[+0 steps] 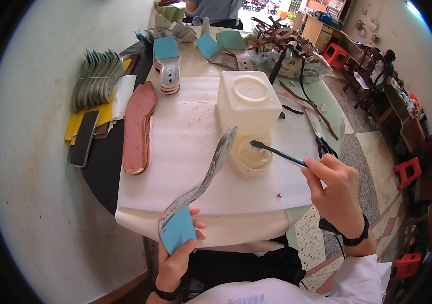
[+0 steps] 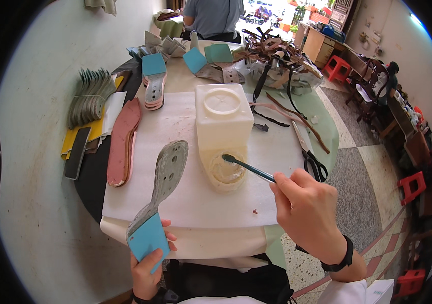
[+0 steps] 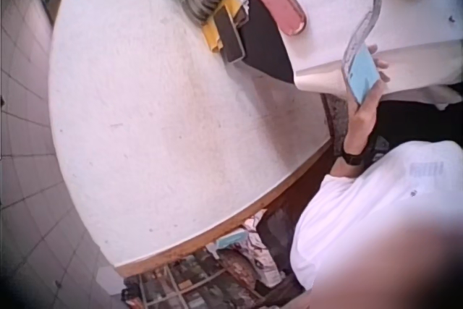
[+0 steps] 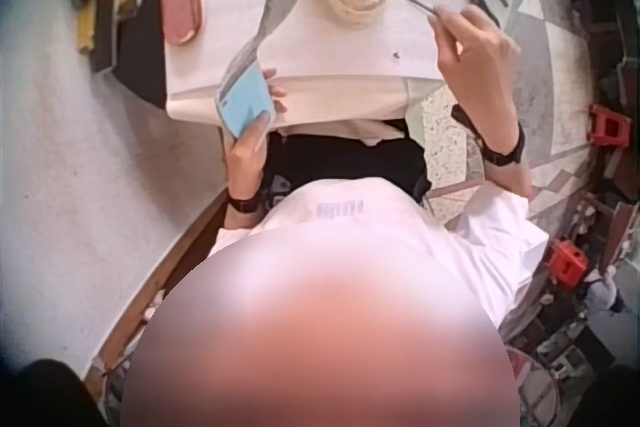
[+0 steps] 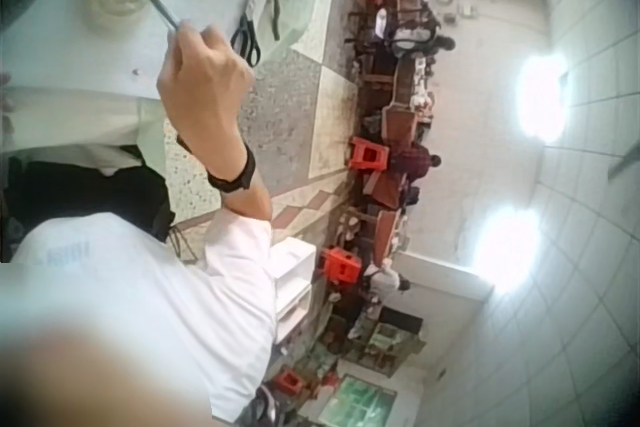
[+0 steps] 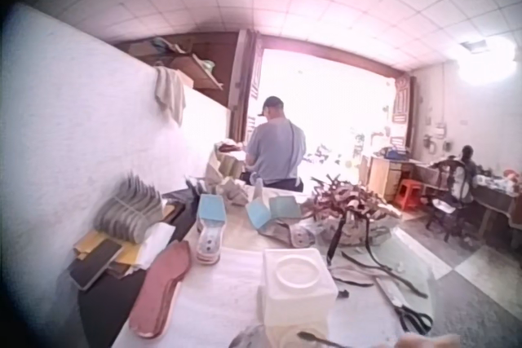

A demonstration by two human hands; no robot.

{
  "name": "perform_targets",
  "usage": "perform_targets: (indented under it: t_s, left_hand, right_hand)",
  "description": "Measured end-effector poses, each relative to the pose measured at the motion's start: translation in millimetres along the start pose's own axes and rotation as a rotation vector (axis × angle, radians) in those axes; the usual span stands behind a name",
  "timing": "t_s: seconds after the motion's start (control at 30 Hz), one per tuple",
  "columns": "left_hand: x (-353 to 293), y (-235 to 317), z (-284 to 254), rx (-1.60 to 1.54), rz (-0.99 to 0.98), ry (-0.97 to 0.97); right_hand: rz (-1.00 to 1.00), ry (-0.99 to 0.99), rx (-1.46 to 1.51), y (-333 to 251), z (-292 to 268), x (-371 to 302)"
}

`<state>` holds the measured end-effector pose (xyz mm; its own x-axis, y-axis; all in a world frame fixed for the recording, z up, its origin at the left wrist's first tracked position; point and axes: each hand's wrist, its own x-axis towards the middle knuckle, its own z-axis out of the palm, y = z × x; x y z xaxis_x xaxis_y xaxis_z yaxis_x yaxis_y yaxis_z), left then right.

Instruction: The person peels a pink strip from a shoe insole, applies adhesive to the edges of another insole with a brush, and then presses a brown leather strap onto the glued perimeter.

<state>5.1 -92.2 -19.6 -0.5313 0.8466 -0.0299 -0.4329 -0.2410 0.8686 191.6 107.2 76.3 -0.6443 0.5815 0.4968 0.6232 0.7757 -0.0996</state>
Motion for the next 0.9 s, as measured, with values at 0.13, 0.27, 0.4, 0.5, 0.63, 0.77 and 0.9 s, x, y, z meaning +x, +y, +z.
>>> perform_targets:
  t_s: [0.13, 0.27, 0.4, 0.5, 0.63, 0.77, 0.9]
  left_hand:
    - [-1, 1, -2, -0.013, -0.003, 0.012]
    - [-4, 1, -2, -0.016, -0.029, -0.019]
    - [-5, 0, 1, -0.044, -0.048, -0.028]
    - [-4, 2, 9, -0.054, -0.057, -0.030]
    - [-3, 4, 10, 0.002, -0.029, -0.028]
    - [3, 6, 10, 0.085, 0.024, -0.011]
    - [11, 11, 8, 0.173, 0.075, 0.016]
  right_hand:
    - [0.085, -0.024, 0.071, 3, -3, -11]
    - [0.128, -0.027, 0.131, 7, -2, -22]
    - [0.173, 0.036, 0.238, 10, -1, -30]
    - [0.159, 0.017, 0.247, 19, 1, -37]
    - [0.223, 0.046, 0.326, 25, 5, -42]
    - [0.198, 0.081, 0.403, 29, 13, -45]
    - [0.196, 0.098, 0.499, 32, 23, -48]
